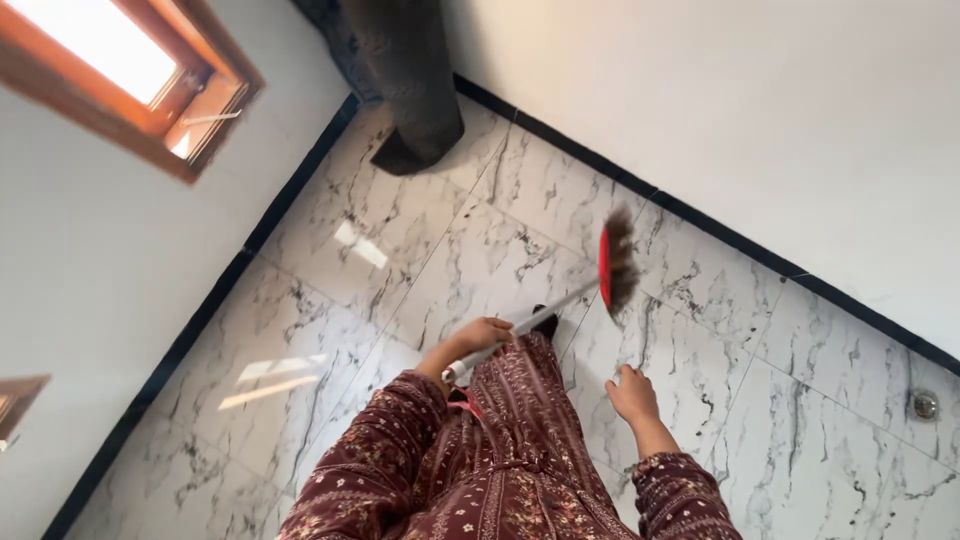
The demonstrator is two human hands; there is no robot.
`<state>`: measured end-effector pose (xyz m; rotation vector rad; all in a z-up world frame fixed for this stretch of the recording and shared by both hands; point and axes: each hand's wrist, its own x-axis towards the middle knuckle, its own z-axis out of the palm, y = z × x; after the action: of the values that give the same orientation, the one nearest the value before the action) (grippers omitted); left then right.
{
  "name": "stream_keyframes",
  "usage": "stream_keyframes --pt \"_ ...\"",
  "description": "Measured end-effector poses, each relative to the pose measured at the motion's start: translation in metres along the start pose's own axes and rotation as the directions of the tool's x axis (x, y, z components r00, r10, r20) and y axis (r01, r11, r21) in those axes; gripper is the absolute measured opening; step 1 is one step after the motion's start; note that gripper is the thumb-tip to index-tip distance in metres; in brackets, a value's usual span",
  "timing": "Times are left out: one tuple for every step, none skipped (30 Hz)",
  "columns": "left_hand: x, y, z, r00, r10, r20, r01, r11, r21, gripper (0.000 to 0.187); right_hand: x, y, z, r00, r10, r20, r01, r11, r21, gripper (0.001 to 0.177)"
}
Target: Sweeping a tiled floor with a broom.
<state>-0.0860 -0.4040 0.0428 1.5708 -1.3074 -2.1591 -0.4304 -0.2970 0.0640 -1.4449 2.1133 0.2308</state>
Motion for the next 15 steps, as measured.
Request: stream_keyframes --pt "0.022 0.001 0.004 1.000 0.003 0.009 -0.003 1.000 0.007 0.045 0.009 0.008 -0.005 1.000 0.009 -0.005 -0.009 1.000 0.004 0.051" --pt "0.044 0.004 0.008 0.999 0.007 0.043 -0.007 1.000 -0.008 0.045 0.020 0.015 -0.012 0.999 0.034 0.011 -0.034 0.999 -0.014 0.051" --pt "0.067 0.009 0.014 0.997 0.011 0.076 -0.008 1.000 -0.029 0.045 0.032 0.024 -0.022 0.998 0.058 0.030 -0.057 0.998 -0.037 0.051" --pt "0.083 0.021 0.015 0.996 0.011 0.083 -0.009 1.000 -0.027 0.045 0.047 0.028 -0.031 0.997 0.065 0.028 -0.064 0.997 -0.037 0.051" --pt "0.099 0.033 0.013 0.999 -0.006 0.049 0.010 0.996 -0.087 0.045 0.065 0.032 -0.041 0.995 0.080 0.056 -0.078 0.996 -0.049 0.050" --pt "0.114 0.046 0.012 1.000 -0.026 0.015 0.028 0.989 -0.147 0.045 0.083 0.035 -0.050 0.992 0.096 0.083 -0.091 0.994 -0.062 0.049" --pt "0.125 0.056 0.005 1.000 -0.025 0.016 0.028 0.989 -0.147 0.045 0.098 0.032 -0.062 0.992 0.097 0.083 -0.092 0.994 -0.062 0.049" --pt "0.136 0.065 -0.002 0.995 -0.071 -0.067 0.053 0.968 -0.245 0.047 0.113 0.030 -0.073 0.993 0.087 0.083 -0.084 0.996 -0.043 0.050" --pt "0.145 0.072 -0.008 0.981 -0.126 -0.146 0.070 0.936 -0.344 0.049 0.126 0.028 -0.083 0.994 0.075 0.085 -0.073 0.997 -0.025 0.051" --pt "0.156 0.080 -0.016 0.981 -0.129 -0.146 0.071 0.935 -0.346 0.049 0.145 0.026 -0.092 0.993 0.074 0.087 -0.072 0.997 -0.027 0.051" --pt "0.163 0.084 -0.023 0.959 -0.169 -0.228 0.051 0.892 -0.449 0.052 0.158 0.024 -0.097 0.993 0.062 0.099 -0.059 0.998 -0.036 0.051" --pt "0.169 0.087 -0.030 0.928 -0.218 -0.303 0.019 0.839 -0.544 0.055 0.170 0.022 -0.102 0.993 0.050 0.111 -0.045 0.998 -0.045 0.051" --pt "0.174 0.093 -0.034 0.927 -0.224 -0.302 0.021 0.833 -0.553 0.055 0.182 0.015 -0.111 0.992 0.048 0.117 -0.042 0.998 -0.055 0.051" --pt "0.179 0.097 -0.039 0.907 -0.217 -0.360 -0.038 0.810 -0.585 0.049 0.193 0.009 -0.119 0.988 0.012 0.155 -0.006 0.999 -0.042 0.051" --pt "0.183 0.102 -0.044 0.883 -0.212 -0.419 -0.103 0.783 -0.614 0.043 0.206 0.001 -0.129 0.981 -0.026 0.190 0.033 0.999 -0.030 0.052"
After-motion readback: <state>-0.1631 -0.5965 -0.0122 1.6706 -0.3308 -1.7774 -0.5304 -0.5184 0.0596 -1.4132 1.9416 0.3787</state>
